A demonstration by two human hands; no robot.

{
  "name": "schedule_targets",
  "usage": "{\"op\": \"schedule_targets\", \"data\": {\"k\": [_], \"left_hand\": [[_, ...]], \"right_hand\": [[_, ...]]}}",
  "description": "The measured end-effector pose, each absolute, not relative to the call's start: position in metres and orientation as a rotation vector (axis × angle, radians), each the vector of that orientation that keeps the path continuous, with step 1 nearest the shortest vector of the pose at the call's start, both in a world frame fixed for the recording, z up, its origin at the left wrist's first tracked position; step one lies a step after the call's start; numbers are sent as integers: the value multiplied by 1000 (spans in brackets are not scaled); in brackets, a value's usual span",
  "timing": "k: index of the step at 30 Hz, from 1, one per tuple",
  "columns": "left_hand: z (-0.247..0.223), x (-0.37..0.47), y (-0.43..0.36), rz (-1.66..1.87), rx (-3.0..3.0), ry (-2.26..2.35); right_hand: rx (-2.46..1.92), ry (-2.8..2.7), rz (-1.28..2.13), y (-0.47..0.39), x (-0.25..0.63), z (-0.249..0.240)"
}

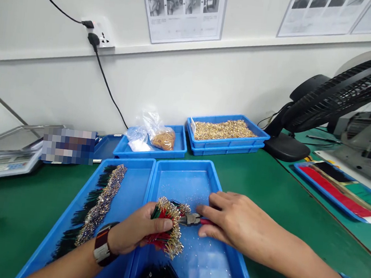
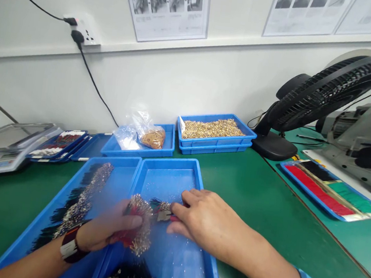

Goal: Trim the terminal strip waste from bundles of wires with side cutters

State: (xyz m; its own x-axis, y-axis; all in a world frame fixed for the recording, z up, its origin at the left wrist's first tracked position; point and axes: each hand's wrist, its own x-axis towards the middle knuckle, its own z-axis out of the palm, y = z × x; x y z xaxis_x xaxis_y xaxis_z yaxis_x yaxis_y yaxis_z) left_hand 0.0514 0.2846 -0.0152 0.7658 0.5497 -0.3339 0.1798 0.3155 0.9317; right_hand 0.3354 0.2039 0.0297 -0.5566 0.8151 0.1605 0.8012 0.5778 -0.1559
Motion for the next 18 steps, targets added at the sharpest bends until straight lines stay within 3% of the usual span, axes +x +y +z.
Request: {"op": "schedule_targets", "data": {"k": [9, 18], "left_hand": [[-13, 57, 282, 338, 1380, 821], [-10, 54, 284, 324, 1287, 702]], "right_hand": [[-1354, -2599, 172, 199, 335, 34], [-1344, -2554, 44, 206, 339, 31]]}}
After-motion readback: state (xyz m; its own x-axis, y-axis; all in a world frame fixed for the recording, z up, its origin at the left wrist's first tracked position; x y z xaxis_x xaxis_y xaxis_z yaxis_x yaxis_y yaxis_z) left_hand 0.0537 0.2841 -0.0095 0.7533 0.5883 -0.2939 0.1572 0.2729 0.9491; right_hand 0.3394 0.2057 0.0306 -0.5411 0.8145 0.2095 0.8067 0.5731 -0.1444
